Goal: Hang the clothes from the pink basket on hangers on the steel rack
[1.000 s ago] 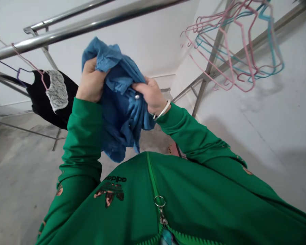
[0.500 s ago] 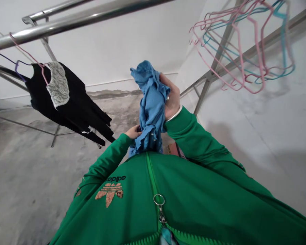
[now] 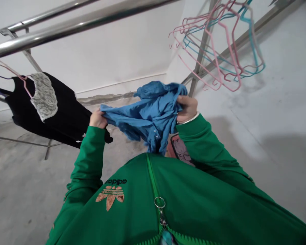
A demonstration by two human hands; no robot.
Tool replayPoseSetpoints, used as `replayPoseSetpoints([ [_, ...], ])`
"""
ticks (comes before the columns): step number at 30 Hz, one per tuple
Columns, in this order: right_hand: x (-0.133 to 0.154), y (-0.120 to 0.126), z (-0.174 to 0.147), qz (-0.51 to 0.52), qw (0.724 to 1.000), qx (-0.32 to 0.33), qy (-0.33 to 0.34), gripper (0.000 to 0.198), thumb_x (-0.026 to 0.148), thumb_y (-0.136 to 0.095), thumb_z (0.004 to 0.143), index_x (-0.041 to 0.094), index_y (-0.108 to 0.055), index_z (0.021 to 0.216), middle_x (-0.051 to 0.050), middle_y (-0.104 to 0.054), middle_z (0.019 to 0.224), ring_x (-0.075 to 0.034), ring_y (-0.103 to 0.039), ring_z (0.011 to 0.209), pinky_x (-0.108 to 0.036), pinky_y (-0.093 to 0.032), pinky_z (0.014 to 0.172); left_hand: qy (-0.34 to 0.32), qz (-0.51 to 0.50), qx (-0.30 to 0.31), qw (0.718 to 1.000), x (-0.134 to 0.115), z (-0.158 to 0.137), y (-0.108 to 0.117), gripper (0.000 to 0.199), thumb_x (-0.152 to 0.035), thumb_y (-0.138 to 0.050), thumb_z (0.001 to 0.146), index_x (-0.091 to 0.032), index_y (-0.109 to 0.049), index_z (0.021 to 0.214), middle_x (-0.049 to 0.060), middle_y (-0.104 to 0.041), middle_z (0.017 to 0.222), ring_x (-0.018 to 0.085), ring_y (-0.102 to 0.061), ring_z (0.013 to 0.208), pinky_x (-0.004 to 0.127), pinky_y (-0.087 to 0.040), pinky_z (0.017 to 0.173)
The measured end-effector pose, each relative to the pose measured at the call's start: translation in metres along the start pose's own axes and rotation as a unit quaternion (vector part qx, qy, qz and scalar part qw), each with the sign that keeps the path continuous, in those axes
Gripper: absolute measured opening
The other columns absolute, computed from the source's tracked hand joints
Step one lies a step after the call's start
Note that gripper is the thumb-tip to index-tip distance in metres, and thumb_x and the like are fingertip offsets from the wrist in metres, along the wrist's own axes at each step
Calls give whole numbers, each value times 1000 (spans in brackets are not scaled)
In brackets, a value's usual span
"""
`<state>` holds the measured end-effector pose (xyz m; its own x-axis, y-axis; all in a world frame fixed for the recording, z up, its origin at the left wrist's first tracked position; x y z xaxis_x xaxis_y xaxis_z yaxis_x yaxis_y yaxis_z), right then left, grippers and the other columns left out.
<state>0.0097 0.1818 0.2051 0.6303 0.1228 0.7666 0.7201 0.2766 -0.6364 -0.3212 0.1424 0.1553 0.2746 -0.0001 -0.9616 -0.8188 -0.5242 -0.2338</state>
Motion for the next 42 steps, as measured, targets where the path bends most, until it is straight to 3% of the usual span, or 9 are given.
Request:
replayPoseSetpoints([
  [4, -25, 46, 0, -190, 981, -10, -34, 26, 26, -76, 49, 19, -63, 70, 1, -65, 62, -23, -67, 76, -42, -57, 79, -160, -1, -53, 986, -73, -9, -9, 16, -6, -57, 69, -19, -49, 73, -5, -55, 62, 6, -55, 57, 15, -47, 55],
  [9, -46, 86, 6, -514, 857, -32, -25, 36, 27, -71, 56, 12, -64, 88, -8, -67, 89, -25, -63, 88, -45, -52, 87, -343, 170, -36, 923, -116, -49, -55, 14, -16, -64, 77, -20, -52, 81, -8, -42, 55, 5, -35, 43, 17, -32, 42],
  [13, -52, 33, 0, -526, 839, 109, 83, 78, 37, -74, 64, 15, -44, 133, -20, -46, 138, -30, -52, 121, -49, -44, 101, -354, 235, 9, 905, -120, -68, -92, 17, -14, -63, 74, -20, -51, 84, -4, -43, 63, 8, -44, 52, 20, -39, 48],
  [19, -101, -52, 6, -574, 784, 182, 150, 61, 44, -61, 80, 11, -46, 129, -20, -57, 126, -31, -54, 117, -47, -42, 103, -391, 295, 64, 870, -118, -95, -135, 24, -5, -53, 73, -22, -50, 90, -3, -40, 67, 12, -51, 61, 23, -47, 61],
  [23, -116, -33, 21, -637, 755, 139, 70, 34, 19, -45, 81, 13, -59, 111, -16, -67, 109, -29, -60, 103, -43, -47, 92, -437, 391, -30, 809, -133, -97, -113, 33, -1, -51, 67, -21, -53, 93, -5, -37, 63, 13, -48, 59, 28, -48, 71],
  [26, -67, -5, 23, -591, 789, 41, 163, 36, 16, -41, 79, 18, -59, 110, -10, -66, 111, -25, -59, 105, -39, -46, 96, -414, 496, -122, 753, -137, -84, -70, 37, -4, -51, 66, -20, -57, 99, 1, -51, 77, 20, -57, 76, 35, -47, 82],
  [29, -31, 12, 23, -619, 761, 29, 192, 34, 15, -41, 78, 18, -61, 106, -10, -66, 108, -25, -59, 103, -39, -47, 94, -348, 590, -96, 722, -119, -68, -35, 42, -7, -48, 64, -19, -60, 103, 8, -59, 94, 26, -59, 91, 39, -46, 87],
  [39, -8, 8, 41, -661, 695, 260, 114, 29, 10, -51, 77, 15, -62, 104, -10, -67, 103, -18, -63, 89, -33, -51, 83, -169, 480, 115, 853, -84, -84, -31, 17, -32, -53, 71, -23, -63, 80, -2, -63, 70, 18, -59, 68, 24, -47, 63],
  [42, 65, 18, 60, -669, 703, 109, 213, 26, 20, -60, 80, 16, -60, 106, -11, -64, 107, -19, -61, 90, -35, -49, 87, -114, 438, 121, 884, -76, -92, -35, 17, -37, -54, 73, -21, -61, 76, -3, -57, 62, 15, -53, 59, 23, -42, 55],
])
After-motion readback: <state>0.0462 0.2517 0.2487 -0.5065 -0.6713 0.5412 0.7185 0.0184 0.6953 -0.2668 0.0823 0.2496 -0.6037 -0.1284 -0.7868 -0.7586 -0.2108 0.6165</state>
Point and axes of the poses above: each hand's wrist, its own z-axis towards the middle knuckle, its own y-axis out of the back of the hand, x = y × z, the point moved 7 cm from there along z, towards the middle knuckle
